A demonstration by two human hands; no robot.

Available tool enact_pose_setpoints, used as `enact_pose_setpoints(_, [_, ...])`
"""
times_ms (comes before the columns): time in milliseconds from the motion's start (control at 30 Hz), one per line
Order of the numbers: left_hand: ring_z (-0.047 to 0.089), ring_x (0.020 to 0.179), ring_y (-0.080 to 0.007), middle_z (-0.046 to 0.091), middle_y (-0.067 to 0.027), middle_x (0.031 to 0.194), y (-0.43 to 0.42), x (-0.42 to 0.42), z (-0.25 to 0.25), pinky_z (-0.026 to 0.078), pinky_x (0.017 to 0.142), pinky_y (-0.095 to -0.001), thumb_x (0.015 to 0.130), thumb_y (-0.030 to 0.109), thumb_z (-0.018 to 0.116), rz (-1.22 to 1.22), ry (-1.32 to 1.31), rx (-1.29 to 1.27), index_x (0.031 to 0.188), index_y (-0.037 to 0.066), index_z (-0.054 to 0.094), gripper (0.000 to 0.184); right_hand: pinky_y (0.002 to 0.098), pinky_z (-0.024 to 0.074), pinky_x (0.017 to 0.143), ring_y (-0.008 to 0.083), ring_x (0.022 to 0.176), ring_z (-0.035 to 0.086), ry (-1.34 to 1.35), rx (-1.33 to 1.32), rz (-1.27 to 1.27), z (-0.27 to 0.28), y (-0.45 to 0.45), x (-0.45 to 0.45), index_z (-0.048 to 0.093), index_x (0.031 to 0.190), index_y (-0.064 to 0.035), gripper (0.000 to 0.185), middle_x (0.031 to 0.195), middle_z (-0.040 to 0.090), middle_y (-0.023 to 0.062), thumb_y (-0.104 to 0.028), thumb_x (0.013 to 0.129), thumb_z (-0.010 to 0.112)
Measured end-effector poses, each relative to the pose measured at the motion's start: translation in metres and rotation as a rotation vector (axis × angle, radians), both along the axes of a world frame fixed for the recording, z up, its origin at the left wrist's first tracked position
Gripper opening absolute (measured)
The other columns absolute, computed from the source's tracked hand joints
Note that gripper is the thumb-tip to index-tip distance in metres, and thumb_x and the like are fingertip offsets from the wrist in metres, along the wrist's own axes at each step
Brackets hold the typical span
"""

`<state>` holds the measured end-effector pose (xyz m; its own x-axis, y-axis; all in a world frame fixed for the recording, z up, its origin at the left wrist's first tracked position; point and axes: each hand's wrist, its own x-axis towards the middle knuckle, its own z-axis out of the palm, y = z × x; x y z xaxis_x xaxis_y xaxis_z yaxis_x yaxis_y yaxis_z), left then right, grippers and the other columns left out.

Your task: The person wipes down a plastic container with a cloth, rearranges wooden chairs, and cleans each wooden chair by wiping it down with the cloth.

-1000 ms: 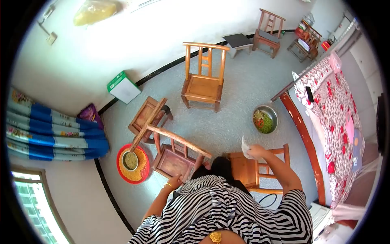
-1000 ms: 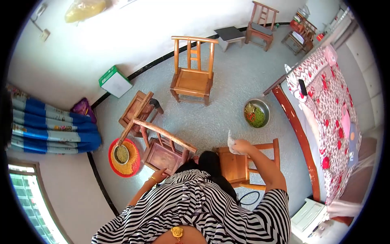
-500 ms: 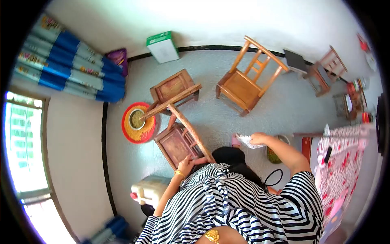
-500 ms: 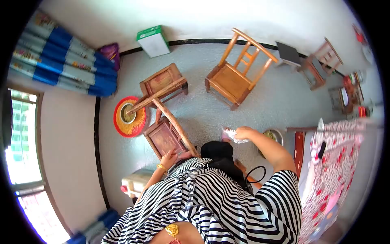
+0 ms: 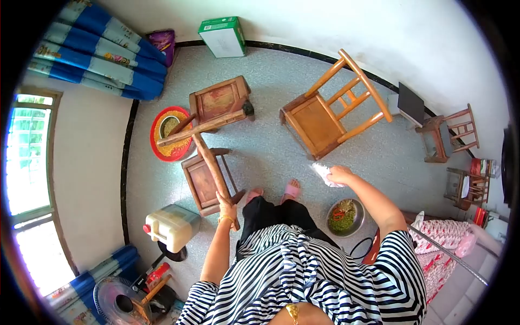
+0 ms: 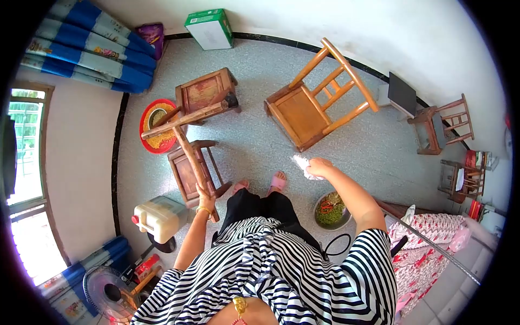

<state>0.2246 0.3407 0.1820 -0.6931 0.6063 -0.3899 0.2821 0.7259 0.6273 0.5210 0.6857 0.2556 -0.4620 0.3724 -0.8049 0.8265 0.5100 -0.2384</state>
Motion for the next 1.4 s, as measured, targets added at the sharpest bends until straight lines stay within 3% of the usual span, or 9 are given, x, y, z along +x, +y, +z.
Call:
enact_pose_setpoints(200, [0.033,0.122,-0.0331,0.028,-0.0240,0.132,0.005,-0.007,0.006,0.028,0.099,-0.0357,0.066,-0.005,0.060,0.143,-0.217,-0.041,0.134,0.004,-0.014,0.101,0.0425,0.0452,0.077,0.0337,0.090,0.058,0.018,-0.006,0.012,0.006,0.010,0.017,0.061,0.096,-0.0023,0.041,0.097,0.061,0.0183,-0.033,0.073,0.048])
enact_pose_setpoints(267, [0.047,0.106,-0.0423,0.045,-0.0302,0.116,0.002,-0.003,0.006,0.039,0.089,-0.0421,0.070,-0.001,0.056,0.043,-0.010,-0.024,0.136,0.012,-0.009,0.094,0.0425,0.0450,0.077,0.0342,0.090,0.058,0.055,0.003,-0.033,0.008,0.014,0.024,0.061,0.096,-0.0018,0.041,0.097,0.061,0.0189,-0.033,0.074,0.047])
enact_pose_setpoints(633, [0.040,0.114,-0.0433,0.037,-0.0300,0.124,0.007,-0.004,0.020,0.037,0.092,-0.0418,0.074,0.015,0.059,0.174,-0.146,-0.178,0.135,0.005,0.002,0.084,0.0428,0.0455,0.075,0.0339,0.091,0.057,0.186,0.214,-0.334,0.049,0.105,0.054,0.054,0.104,-0.0079,0.049,0.099,0.060,0.0172,-0.040,0.067,0.063])
enact_pose_setpoints(667, [0.042,0.108,-0.0462,0.040,-0.0306,0.120,-0.005,-0.008,-0.017,0.038,0.088,-0.0450,0.073,0.018,0.060,0.096,0.067,0.041,0.135,0.004,0.005,0.084,0.0427,0.0452,0.077,0.0343,0.094,0.056,0.229,0.327,-0.383,0.047,0.116,0.056,0.050,0.110,-0.0081,0.056,0.104,0.057,0.0186,-0.039,0.065,0.065])
enact_pose_setpoints(700, [0.043,0.107,-0.0459,0.040,-0.0304,0.119,-0.010,-0.005,-0.014,0.038,0.089,-0.0454,0.072,0.015,0.060,0.140,0.082,-0.141,0.135,0.003,0.008,0.083,0.0426,0.0448,0.079,0.0348,0.097,0.054,0.274,0.436,-0.429,0.045,0.128,0.057,0.046,0.117,-0.0083,0.065,0.109,0.054,0.0200,-0.037,0.063,0.068])
enact_pose_setpoints(900, [0.037,0.114,-0.0405,0.035,-0.0266,0.125,0.027,0.045,0.055,0.031,0.095,-0.0438,0.068,-0.004,0.050,0.370,0.573,-0.121,0.133,0.003,0.025,0.071,0.0410,0.0408,0.089,0.0364,0.108,0.048,0.218,0.532,-0.485,0.034,0.231,0.081,0.032,0.129,-0.0087,0.088,0.117,0.047,0.0252,-0.038,0.057,0.072])
enact_pose_setpoints(1133, [0.038,0.113,-0.0365,0.039,-0.0209,0.121,0.059,0.172,0.070,0.031,0.097,-0.0392,0.064,-0.007,0.052,0.495,0.542,-0.115,0.131,0.004,0.030,0.072,0.0388,0.0418,0.089,0.0340,0.109,0.049,0.239,0.350,-0.427,-0.020,0.327,0.120,0.021,0.134,-0.0004,0.090,0.126,0.040,0.0268,-0.028,0.065,0.071])
enact_pose_setpoints(1233, [0.040,0.112,-0.0347,0.044,-0.0190,0.118,0.083,0.221,0.074,0.033,0.096,-0.0383,0.065,-0.005,0.052,0.413,0.304,-0.094,0.127,0.004,0.035,0.064,0.0393,0.0480,0.080,0.0283,0.103,0.055,0.258,-0.268,-0.833,-0.025,0.328,0.114,0.022,0.133,0.0014,0.080,0.121,0.047,0.0219,-0.022,0.071,0.066])
enact_pose_setpoints(1400, [0.054,0.097,-0.0300,0.056,-0.0155,0.104,0.132,0.251,0.065,0.043,0.084,-0.0350,0.071,0.004,0.056,0.255,0.110,0.120,0.113,0.004,0.050,0.042,0.0378,0.0526,0.069,0.0234,0.076,0.064,0.006,-0.684,-0.931,-0.053,0.337,0.098,0.056,0.103,0.0020,0.030,0.091,0.063,0.0165,-0.015,0.078,0.055])
